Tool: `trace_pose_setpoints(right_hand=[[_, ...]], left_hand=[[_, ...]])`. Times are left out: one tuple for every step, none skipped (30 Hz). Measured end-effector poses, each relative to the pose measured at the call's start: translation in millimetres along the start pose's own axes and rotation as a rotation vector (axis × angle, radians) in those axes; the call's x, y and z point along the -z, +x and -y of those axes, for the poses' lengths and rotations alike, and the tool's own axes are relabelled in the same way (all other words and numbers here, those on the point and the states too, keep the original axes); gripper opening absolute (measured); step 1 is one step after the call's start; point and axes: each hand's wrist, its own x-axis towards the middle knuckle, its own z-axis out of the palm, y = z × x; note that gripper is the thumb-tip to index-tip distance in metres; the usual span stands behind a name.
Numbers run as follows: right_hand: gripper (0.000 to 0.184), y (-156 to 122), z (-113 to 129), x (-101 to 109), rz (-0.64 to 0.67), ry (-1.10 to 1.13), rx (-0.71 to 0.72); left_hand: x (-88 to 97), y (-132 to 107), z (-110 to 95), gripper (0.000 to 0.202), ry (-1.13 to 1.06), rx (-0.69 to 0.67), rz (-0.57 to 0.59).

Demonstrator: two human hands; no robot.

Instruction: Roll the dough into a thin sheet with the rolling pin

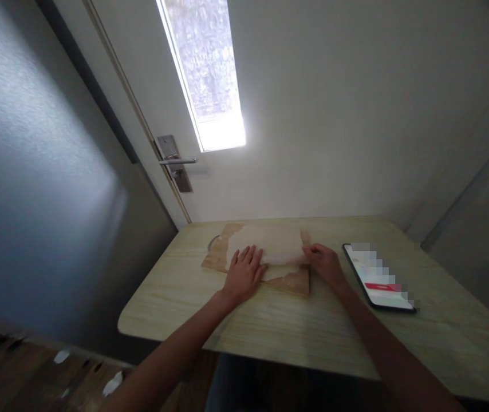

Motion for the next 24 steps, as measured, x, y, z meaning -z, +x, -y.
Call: trace_pose_setpoints(right_hand=[[0.032,0.7,-0.8,1.6,-0.033,0.017,-0.021],[0.032,1.2,-1.5,3.1,-0.061,0.030,-0.041],[0.032,1.6,-2.0,4.3,-0.082,0.043,-0.058],[0.032,1.8,-2.2,5.3,-0.095,0.056,-0.072],[0.031,1.9,-2.1,5.9,-0.104,0.064,-0.085],[0.031,1.9,-1.7,6.1,-0.112,0.073,-0.095],[0.031,2.1,-1.3,6.1,-0.129,0.079,-0.105],[0.031,2.3,-0.8,5.8,-0.148,0.083,-0.116],[0.031,2.7,-0.5,5.3,-0.168,0.087,-0.126],[0.031,3.2,-0.3,4.7,-0.192,0.091,-0.134],[0.031,3.8,-0.4,4.1,-0.213,0.099,-0.139],[0.031,4.4,-0.6,3.5,-0.233,0.108,-0.139],[0.032,5.0,-1.1,3.0,-0.253,0.112,-0.136],[0.032,5.6,-1.7,2.7,-0.271,0.114,-0.131],[0.031,6.0,-2.3,2.4,-0.286,0.114,-0.128],[0.031,6.2,-2.9,2.3,-0.296,0.113,-0.127],[0.030,6.4,-3.4,2.2,-0.302,0.114,-0.130],[0.030,6.4,-3.8,2.2,-0.309,0.119,-0.135],[0.030,6.4,-4.0,2.2,-0.314,0.128,-0.142],[0.030,6.3,-4.0,2.1,-0.319,0.137,-0.150],[0.030,6.1,-3.8,2.1,-0.324,0.142,-0.157],[0.030,6.0,-3.5,2.1,-0.325,0.144,-0.160],[0.030,5.8,-3.1,2.1,-0.325,0.142,-0.161],[0.030,5.6,-2.8,2.2,-0.327,0.138,-0.163]], left_hand=[[-0.3,8.9,0.6,0.047,0.001,-0.001,0.013],[-0.8,18.8,1.4,0.048,0.004,0.006,0.025],[-1.4,29.5,2.7,0.048,0.008,0.019,0.035],[-2.2,40.8,4.6,0.048,0.013,0.036,0.043],[-3.1,52.4,7.1,0.047,0.016,0.051,0.055],[-4.2,64.1,10.3,0.047,0.011,0.055,0.072],[-5.3,75.5,14.1,0.047,-0.007,0.045,0.099],[-6.7,86.4,18.4,0.048,-0.034,0.055,0.120],[-8.3,96.5,23.1,0.049,-0.047,0.062,0.129],[-10.2,105.6,27.9,0.049,-0.071,0.058,0.144],[-12.1,113.4,32.6,0.050,-0.113,0.043,0.163],[-14.2,120.0,37.0,0.050,-0.152,0.023,0.176],[-16.2,125.4,41.0,0.051,-0.195,-0.002,0.187],[-18.0,129.5,44.5,0.052,-0.241,-0.028,0.192],[-19.7,132.5,47.3,0.053,-0.284,-0.051,0.192],[-21.0,134.5,49.6,0.053,-0.329,-0.073,0.189],[-21.9,135.8,51.4,0.054,-0.375,-0.090,0.182],[-22.5,136.5,52.8,0.054,-0.420,-0.099,0.176],[-22.7,136.7,53.9,0.054,-0.461,-0.101,0.174],[-22.6,136.7,54.9,0.053,-0.497,-0.101,0.176],[-22.1,136.5,55.8,0.053,-0.528,-0.099,0.180],[-21.4,136.0,56.6,0.053,-0.555,-0.094,0.189],[-20.4,135.5,57.4,0.054,-0.576,-0.088,0.202],[-19.3,134.9,58.2,0.054,-0.593,-0.082,0.216]])
